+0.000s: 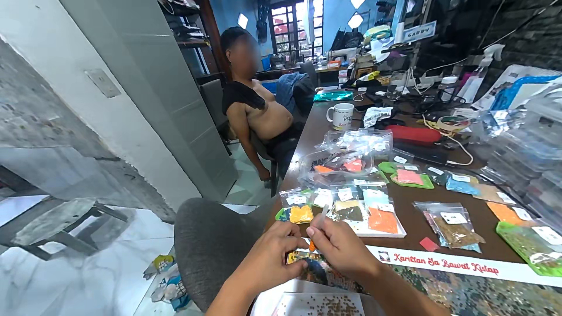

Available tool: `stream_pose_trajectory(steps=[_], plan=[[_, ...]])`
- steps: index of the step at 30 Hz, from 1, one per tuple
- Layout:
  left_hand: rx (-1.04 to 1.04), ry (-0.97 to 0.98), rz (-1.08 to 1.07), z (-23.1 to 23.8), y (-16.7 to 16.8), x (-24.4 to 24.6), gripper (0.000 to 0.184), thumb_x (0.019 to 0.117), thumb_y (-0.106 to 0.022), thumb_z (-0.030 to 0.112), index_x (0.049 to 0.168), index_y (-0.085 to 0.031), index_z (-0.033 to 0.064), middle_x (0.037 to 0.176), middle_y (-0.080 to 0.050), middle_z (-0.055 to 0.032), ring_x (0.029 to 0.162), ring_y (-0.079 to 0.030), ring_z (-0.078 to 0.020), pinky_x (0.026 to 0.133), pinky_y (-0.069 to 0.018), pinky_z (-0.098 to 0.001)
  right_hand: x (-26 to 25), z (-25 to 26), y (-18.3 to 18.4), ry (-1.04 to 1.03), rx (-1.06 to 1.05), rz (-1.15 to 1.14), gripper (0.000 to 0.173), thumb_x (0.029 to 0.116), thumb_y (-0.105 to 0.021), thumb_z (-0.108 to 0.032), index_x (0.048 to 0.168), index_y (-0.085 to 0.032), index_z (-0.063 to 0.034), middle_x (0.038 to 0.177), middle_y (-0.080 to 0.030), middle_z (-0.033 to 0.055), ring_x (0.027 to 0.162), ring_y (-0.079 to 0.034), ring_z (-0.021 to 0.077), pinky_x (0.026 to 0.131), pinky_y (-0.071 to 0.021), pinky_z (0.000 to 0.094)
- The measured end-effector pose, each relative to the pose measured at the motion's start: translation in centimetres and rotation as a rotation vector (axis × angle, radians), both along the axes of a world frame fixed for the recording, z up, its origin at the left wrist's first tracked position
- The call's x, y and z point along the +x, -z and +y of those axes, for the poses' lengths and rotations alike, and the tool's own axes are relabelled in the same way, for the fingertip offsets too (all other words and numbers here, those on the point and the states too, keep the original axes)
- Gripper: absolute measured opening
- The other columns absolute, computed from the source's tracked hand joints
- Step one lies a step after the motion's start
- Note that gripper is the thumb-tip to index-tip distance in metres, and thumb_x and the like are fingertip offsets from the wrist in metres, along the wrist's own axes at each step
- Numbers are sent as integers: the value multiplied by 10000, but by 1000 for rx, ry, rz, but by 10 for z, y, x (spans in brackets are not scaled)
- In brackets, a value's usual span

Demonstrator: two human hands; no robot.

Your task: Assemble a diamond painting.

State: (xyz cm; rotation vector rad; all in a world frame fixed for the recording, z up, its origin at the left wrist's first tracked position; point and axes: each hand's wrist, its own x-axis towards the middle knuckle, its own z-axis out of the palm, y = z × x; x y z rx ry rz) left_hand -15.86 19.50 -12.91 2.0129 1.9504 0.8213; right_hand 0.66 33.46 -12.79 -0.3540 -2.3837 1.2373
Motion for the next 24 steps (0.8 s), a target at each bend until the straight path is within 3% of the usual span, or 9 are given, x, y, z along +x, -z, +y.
stream_pose_trajectory(steps=[24], plan=[[-7, 12, -12, 0, 0, -1, 275, 872, -741, 314, 1090, -787, 153, 1144, -666, -71, 1104, -588, -200, 919, -507, -368, -1, -1, 0, -20, 18, -30, 354, 1074, -426, -346, 930, -594, -69, 689, -508, -3, 624, -506, 79, 603, -433, 269]])
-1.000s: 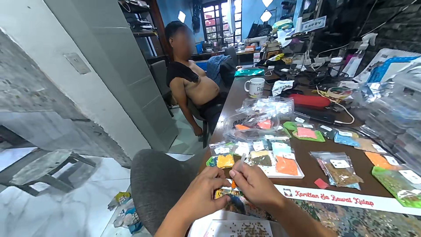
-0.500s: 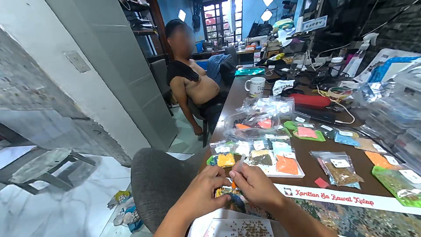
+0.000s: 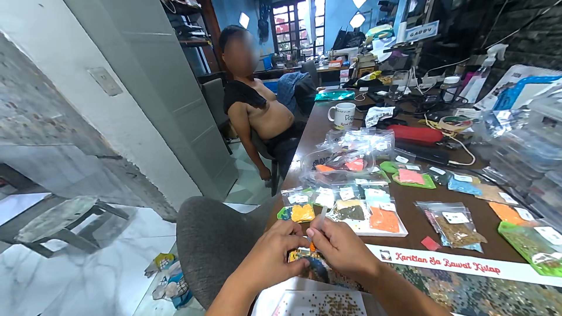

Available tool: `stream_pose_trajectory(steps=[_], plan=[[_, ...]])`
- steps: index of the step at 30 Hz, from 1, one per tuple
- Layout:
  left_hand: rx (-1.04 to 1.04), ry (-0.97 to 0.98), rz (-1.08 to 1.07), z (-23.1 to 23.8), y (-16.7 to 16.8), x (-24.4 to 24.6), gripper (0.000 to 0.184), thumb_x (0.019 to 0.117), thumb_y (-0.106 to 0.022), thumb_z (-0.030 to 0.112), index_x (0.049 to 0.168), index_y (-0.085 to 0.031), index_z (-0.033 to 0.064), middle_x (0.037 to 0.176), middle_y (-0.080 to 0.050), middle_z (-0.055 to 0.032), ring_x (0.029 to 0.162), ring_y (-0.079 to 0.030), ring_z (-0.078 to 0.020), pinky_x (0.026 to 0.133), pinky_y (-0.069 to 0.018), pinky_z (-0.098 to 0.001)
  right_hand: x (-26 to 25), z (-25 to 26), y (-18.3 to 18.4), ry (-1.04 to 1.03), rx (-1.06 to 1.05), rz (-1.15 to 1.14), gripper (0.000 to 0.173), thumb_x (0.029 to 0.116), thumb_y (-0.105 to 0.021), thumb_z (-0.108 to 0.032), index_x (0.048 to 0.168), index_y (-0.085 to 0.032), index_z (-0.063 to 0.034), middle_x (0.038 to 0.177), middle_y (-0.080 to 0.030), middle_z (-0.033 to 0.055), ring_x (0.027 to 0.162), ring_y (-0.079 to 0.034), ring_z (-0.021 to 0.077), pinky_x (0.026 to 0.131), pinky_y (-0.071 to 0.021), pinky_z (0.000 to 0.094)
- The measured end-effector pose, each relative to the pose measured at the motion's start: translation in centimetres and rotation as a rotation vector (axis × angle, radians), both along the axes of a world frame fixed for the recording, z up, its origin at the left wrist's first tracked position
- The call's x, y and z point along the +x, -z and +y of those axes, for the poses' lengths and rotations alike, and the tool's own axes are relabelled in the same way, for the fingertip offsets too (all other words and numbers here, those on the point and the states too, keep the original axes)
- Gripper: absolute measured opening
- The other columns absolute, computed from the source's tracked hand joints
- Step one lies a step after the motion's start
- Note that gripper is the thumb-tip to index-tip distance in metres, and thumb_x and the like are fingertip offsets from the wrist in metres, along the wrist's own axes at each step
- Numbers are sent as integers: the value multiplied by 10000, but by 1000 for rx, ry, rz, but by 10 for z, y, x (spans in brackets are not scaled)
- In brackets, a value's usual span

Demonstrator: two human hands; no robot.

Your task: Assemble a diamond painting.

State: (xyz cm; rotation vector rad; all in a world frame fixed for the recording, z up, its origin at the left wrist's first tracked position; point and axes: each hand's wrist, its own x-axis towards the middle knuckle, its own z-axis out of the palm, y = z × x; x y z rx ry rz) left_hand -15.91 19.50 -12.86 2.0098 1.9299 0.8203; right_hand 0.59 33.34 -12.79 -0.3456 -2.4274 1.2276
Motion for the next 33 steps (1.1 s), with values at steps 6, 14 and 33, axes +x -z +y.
stream_pose_trajectory(steps=[6, 14, 33], plan=[[13, 5, -1, 0, 0, 0, 264, 868, -751, 314, 1057, -785, 133, 1136, -673, -79, 1099, -600, -217, 921, -514, -402, -1, -2, -8, -26, 69, -59, 364, 1079, -423, -324, 950, -607, -38, 722, -544, 51, 672, -547, 144, 648, -465, 327], [-14, -4, -7, 0, -1, 0, 273, 868, -748, 339, 1022, -783, 116, 1143, -667, -86, 1107, -590, -208, 935, -500, -383, -1, -5, -14, -39, 56, -128, 374, 1088, -427, -326, 1003, -622, -18, 777, -575, 84, 726, -571, 172, 698, -478, 347], [55, 31, 53, -3, 3, -2, 176, 898, -719, 330, 936, -819, 190, 1172, -677, -71, 1131, -594, -191, 928, -518, -368, 4, 5, -9, 57, -114, -2, 329, 1082, -466, -316, 925, -618, -70, 696, -539, -21, 622, -523, 45, 610, -445, 227]])
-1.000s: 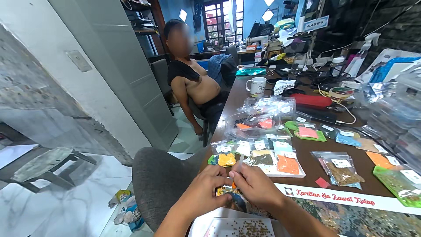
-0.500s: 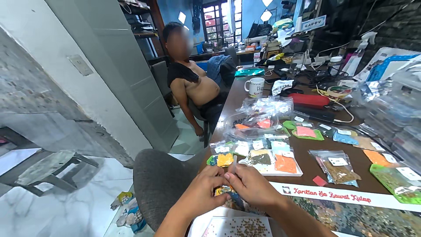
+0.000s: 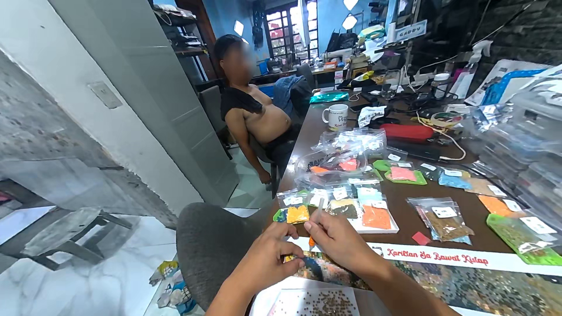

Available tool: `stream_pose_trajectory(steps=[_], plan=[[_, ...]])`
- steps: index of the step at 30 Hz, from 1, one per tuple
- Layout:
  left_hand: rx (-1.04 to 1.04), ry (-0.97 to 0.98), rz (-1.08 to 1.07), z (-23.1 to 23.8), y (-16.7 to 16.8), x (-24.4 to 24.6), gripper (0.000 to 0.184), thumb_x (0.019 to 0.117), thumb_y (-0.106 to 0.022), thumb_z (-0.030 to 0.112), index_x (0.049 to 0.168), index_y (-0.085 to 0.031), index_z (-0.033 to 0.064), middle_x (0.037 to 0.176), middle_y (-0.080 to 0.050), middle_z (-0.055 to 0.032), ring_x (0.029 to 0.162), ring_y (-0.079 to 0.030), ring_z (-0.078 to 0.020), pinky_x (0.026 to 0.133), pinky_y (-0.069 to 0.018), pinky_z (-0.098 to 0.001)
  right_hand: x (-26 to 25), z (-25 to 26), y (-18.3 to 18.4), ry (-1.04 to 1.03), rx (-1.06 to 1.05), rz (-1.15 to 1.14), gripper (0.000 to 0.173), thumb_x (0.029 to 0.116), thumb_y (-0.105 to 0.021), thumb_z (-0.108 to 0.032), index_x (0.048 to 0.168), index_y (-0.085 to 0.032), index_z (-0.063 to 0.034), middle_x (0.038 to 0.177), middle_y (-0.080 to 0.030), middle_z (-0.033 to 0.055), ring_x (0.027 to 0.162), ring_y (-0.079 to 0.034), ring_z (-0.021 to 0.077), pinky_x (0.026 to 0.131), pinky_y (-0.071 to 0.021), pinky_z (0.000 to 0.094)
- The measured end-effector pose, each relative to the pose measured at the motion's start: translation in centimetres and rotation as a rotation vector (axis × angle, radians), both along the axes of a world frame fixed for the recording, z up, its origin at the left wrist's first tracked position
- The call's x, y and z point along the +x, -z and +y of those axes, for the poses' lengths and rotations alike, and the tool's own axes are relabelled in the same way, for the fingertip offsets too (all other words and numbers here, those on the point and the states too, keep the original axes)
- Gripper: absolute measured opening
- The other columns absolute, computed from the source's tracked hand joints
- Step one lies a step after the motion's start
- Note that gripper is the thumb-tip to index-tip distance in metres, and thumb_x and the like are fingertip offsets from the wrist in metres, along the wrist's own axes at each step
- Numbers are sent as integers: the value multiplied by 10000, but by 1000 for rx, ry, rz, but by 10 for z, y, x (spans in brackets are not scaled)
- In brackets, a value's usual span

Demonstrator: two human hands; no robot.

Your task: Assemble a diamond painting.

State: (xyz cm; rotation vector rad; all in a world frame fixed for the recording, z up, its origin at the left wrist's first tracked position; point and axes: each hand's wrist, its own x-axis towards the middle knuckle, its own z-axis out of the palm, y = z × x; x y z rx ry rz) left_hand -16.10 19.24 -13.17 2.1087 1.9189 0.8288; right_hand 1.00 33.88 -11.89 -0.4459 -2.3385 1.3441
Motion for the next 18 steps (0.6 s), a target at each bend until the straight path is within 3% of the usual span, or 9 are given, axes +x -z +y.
stream_pose_trajectory(steps=[9, 18], plan=[[23, 12, 41, 0, -2, 2, 181, 914, -690, 320, 936, -819, 196, 1172, -677, -79, 1135, -602, -211, 921, -529, -391, -1, -3, 3, -55, 25, -17, 338, 1079, -470, -321, 927, -616, -57, 686, -501, -14, 610, -492, 55, 596, -426, 237], [-7, -24, 35, 0, -3, 4, 186, 892, -706, 330, 951, -813, 190, 1164, -677, -62, 1126, -595, -182, 912, -524, -351, -1, -3, 3, -81, 46, -28, 344, 1081, -462, -338, 932, -603, -61, 698, -501, -2, 619, -493, 70, 600, -425, 249]])
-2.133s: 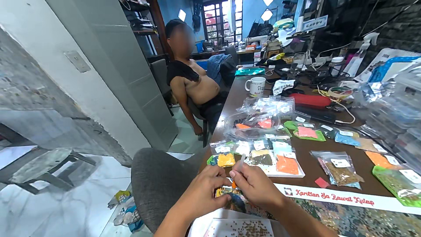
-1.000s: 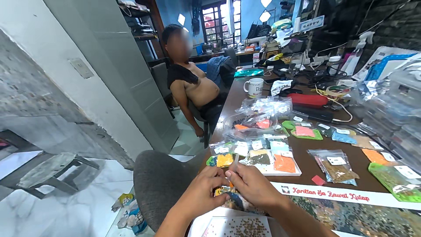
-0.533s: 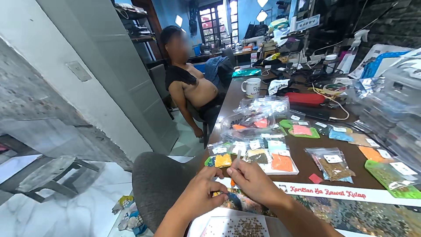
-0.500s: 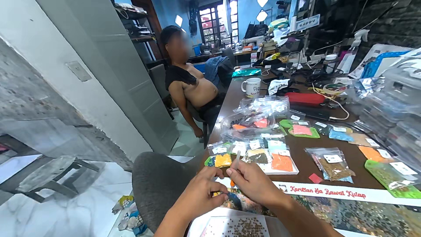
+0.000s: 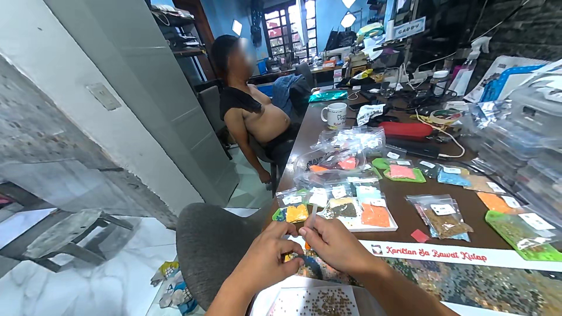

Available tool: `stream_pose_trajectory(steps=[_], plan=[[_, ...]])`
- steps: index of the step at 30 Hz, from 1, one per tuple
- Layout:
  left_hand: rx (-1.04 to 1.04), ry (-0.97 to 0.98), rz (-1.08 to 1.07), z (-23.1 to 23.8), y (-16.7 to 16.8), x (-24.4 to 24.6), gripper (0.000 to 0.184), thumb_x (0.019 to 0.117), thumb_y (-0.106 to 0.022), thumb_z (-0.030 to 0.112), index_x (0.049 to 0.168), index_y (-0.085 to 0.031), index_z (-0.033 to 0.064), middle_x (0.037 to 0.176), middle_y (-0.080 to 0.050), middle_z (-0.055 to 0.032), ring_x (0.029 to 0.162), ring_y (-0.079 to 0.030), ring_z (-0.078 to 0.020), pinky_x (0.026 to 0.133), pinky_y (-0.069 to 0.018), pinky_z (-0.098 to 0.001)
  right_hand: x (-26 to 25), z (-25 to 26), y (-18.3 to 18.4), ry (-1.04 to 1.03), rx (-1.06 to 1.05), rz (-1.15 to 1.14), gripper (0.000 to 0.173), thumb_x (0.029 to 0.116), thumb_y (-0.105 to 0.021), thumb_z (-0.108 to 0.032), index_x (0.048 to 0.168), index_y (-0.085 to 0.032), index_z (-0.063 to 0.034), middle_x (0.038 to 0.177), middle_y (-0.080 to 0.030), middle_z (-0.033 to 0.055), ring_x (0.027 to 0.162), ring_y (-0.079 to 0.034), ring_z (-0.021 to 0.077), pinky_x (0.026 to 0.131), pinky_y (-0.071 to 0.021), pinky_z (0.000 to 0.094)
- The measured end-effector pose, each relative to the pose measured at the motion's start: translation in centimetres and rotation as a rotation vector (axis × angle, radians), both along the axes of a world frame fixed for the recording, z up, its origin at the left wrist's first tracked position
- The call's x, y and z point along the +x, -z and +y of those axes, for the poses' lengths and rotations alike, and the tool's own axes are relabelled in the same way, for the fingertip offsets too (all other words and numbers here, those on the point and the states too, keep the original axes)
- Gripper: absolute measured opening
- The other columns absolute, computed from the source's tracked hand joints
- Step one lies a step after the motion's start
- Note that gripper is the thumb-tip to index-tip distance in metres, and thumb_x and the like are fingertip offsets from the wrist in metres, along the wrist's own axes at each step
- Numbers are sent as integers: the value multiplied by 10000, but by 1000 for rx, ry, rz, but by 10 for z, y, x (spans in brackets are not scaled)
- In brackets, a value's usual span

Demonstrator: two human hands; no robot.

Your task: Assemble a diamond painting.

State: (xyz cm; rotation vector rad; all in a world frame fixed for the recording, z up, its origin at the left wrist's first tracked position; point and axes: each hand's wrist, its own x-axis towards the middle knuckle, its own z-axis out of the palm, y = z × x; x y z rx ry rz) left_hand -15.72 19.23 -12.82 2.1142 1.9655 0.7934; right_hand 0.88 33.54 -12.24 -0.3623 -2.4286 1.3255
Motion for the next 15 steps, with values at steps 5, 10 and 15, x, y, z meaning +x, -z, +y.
stream_pose_trajectory(steps=[5, 10, 15], plan=[[20, 20, -1, 1, 2, 0, 189, 900, -692, 314, 961, -819, 190, 1158, -678, -71, 1117, -600, -185, 896, -529, -345, 0, -2, 0, -15, 23, 6, 340, 1083, -459, -315, 960, -612, -37, 716, -517, 21, 629, -501, 83, 603, -435, 252], [13, 23, -7, 1, 1, -1, 197, 897, -699, 326, 967, -826, 192, 1168, -674, -91, 1132, -596, -202, 915, -526, -362, 1, -4, -1, -24, 68, 15, 357, 1083, -456, -314, 973, -624, -19, 731, -533, 46, 653, -510, 107, 629, -439, 270], [21, -22, -21, 0, 0, -2, 216, 872, -686, 291, 1026, -797, 187, 1181, -669, -67, 1141, -596, -188, 933, -519, -359, 2, -2, -2, 26, 24, 17, 347, 1080, -463, -326, 944, -614, -44, 702, -516, 15, 625, -501, 86, 605, -434, 262]])
